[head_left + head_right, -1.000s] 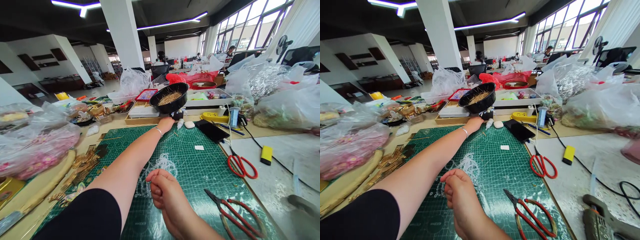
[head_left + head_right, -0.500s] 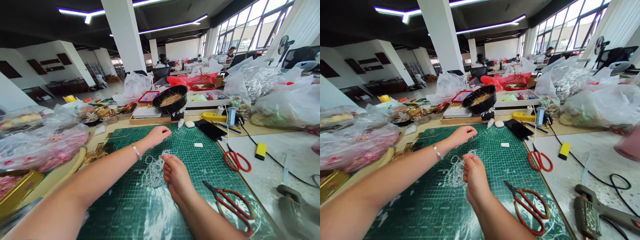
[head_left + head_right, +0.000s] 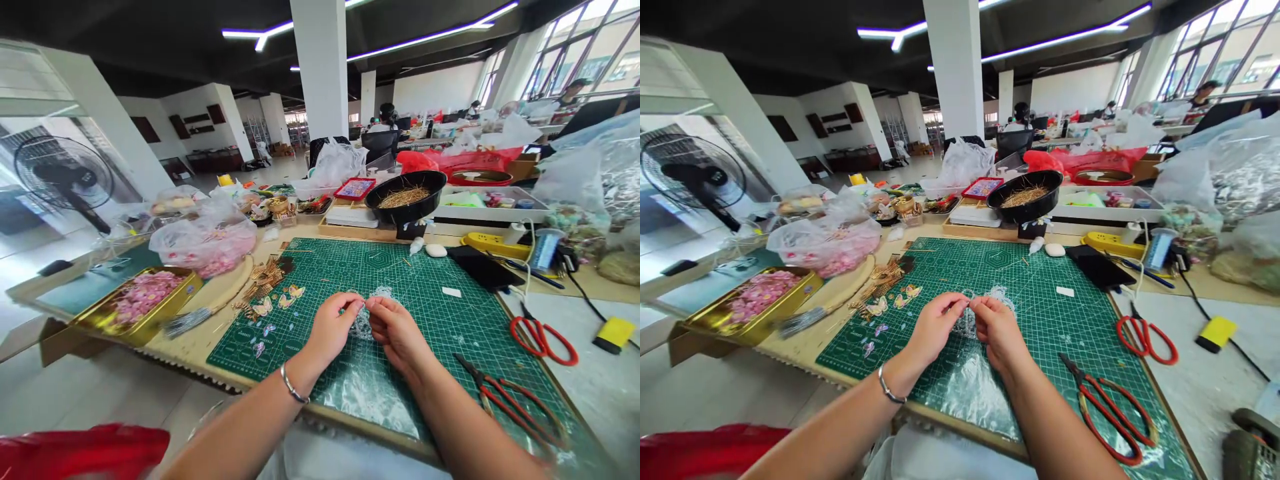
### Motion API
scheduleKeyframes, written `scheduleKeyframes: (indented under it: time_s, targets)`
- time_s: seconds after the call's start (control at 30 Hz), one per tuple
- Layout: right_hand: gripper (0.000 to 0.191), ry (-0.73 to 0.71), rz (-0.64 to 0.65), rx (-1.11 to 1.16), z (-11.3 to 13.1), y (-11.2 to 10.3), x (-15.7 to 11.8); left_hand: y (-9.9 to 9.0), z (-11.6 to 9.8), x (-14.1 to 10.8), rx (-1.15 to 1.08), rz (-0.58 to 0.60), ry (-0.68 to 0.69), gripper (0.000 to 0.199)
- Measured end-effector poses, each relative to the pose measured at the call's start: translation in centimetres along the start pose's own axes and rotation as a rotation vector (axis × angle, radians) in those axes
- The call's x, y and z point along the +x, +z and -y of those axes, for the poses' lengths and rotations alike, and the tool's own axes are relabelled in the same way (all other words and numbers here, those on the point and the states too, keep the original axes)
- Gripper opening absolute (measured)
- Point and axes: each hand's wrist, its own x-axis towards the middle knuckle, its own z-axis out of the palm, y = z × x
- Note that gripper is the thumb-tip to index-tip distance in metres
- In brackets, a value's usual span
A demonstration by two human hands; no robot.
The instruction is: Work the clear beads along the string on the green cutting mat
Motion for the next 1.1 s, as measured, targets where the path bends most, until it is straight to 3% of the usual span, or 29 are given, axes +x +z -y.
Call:
scheduleKeyframes:
  time_s: [0.13, 0.5, 0.8, 1.1]
  targets:
    - [0.034, 0.057, 0.04, -0.014, -0.2, -0.1, 0.1, 0.3, 0.7, -0.3, 0.096, -0.091, 0.165, 0.016]
    - [0.029, 0.101, 0.025, -0.018, -0.3, -0.3, 0.1, 0.2, 1.6, -0.4, 0.164, -0.069, 0.382, 0.016]
    - [0.031, 0.097, -0.014, -0.025, -0.4, -0.1, 0.0, 0.4, 1.8, -1.0, 0.342, -0.056, 0.452, 0.022]
    - [0.038, 0.087, -0.05, -0.007, -0.6, -0.1, 0.2, 0.7, 1.8, -1.1, 0.268, -0.089, 0.547, 0.016]
